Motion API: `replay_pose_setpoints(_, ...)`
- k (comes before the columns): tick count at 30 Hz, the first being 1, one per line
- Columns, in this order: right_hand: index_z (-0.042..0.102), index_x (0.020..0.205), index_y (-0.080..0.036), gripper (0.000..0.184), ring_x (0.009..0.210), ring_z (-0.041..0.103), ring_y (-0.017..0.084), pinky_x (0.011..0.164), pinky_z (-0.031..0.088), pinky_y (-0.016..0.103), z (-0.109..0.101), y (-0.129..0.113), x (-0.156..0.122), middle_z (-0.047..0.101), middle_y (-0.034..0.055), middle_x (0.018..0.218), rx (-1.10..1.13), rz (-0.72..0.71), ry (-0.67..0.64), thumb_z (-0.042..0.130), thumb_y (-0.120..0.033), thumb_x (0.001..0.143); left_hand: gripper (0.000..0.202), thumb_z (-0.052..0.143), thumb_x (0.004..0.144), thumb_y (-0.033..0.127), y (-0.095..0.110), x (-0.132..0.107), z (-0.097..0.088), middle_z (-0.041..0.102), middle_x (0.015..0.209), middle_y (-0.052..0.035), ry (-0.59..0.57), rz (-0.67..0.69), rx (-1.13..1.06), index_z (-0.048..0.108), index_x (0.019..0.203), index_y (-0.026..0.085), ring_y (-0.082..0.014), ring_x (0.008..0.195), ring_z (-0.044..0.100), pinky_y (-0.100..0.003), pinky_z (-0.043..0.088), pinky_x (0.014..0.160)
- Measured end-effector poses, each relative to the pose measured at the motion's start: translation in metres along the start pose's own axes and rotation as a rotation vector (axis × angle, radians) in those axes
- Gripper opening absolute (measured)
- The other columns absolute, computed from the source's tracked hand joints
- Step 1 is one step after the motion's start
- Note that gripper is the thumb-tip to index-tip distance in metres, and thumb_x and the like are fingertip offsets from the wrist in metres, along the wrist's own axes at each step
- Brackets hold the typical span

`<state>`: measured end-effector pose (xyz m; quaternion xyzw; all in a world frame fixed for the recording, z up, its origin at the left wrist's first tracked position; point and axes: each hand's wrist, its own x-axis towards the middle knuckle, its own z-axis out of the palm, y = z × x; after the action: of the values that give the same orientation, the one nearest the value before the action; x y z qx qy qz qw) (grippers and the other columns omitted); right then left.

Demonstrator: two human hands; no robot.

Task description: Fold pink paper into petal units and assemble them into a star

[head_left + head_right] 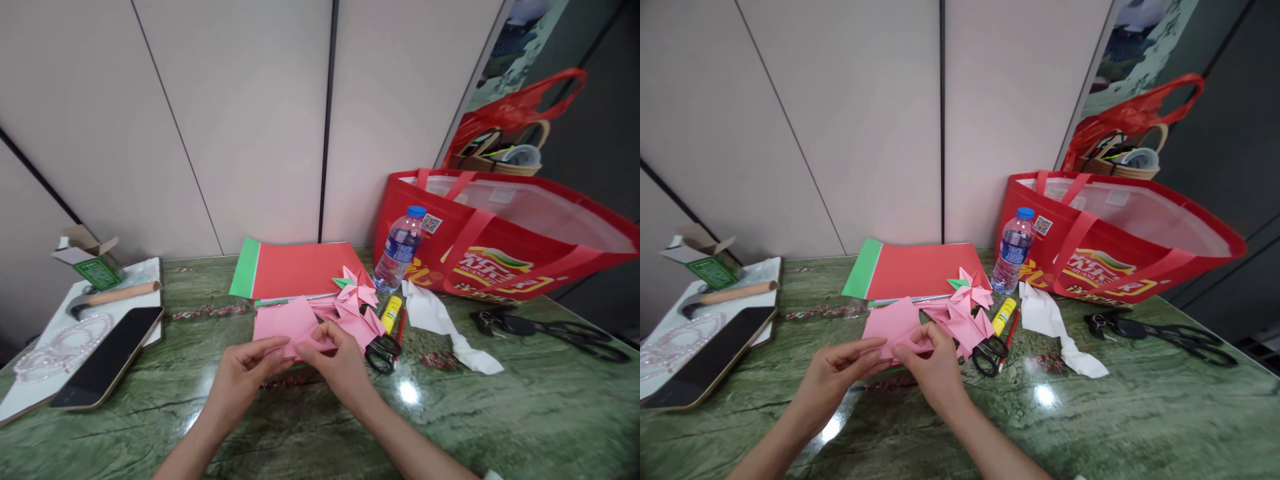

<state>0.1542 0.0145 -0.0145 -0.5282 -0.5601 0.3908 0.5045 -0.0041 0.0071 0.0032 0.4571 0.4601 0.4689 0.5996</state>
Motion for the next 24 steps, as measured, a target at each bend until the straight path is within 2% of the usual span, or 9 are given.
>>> replay_pose_setpoints(3,0.054,0.064,-0.017,0.016,0.056,0.047,0.013,0.055,0.038,0.023,0.0004,-0.0003,0.0000,0.054,-0.0015,0.059,0.105,0.028,-0.098,0.058,-0.031,0.069,0.021,0.072,0.061,0.024,0.0009,0.0000,0.0008,0.073,0.080,-0.0023,0.019,-0.006,-0.007,0.072,0.081,0.017,-0.0217,0.076,0.068,-0.030,0.054,0.077)
replay_pose_setpoints(6,0.058,0.061,-0.015,0.017,0.056,0.048,0.013,0.054,0.038,0.023,0.0006,-0.0005,-0.0001,0.056,-0.0003,0.058,0.131,0.030,-0.128,0.057,-0.030,0.071,0.021,0.072,0.061,0.024,0.0024,-0.0004,0.0015,0.073,0.080,-0.0022,0.031,-0.016,-0.002,0.072,0.080,0.017,-0.0220,0.077,0.068,-0.030,0.054,0.077)
replay_pose_setpoints(9,0.057,0.060,-0.015,0.016,0.055,0.046,0.012,0.052,0.036,0.022,0.0004,0.0003,-0.0002,0.054,-0.0014,0.056,0.088,0.022,-0.087,0.060,-0.029,0.068,0.021,0.073,0.060,0.024,0.0029,-0.0010,0.0019,0.073,0.078,-0.0026,0.041,-0.022,0.013,0.072,0.079,0.017,-0.0222,0.076,0.068,-0.031,0.054,0.077)
replay_pose_setpoints(15,0.051,0.074,-0.018,0.022,0.060,0.046,0.014,0.052,0.037,0.022,0.0021,0.0045,0.0000,0.052,-0.0022,0.066,0.035,-0.016,0.078,0.066,-0.028,0.061,0.019,0.071,0.062,0.024,0.0012,-0.0009,0.0022,0.073,0.078,-0.0017,0.017,0.005,0.009,0.071,0.081,0.018,-0.0214,0.076,0.068,-0.029,0.054,0.077)
replay_pose_setpoints(24,0.046,0.069,-0.019,0.016,0.064,0.044,0.014,0.058,0.034,0.022,0.0009,-0.0001,-0.0027,0.047,-0.0036,0.065,-0.028,-0.097,0.047,0.061,-0.024,0.066,0.016,0.071,0.063,0.024,0.0002,-0.0002,-0.0005,0.073,0.078,-0.0026,0.008,-0.007,0.052,0.072,0.078,0.018,-0.0208,0.075,0.068,-0.029,0.054,0.076)
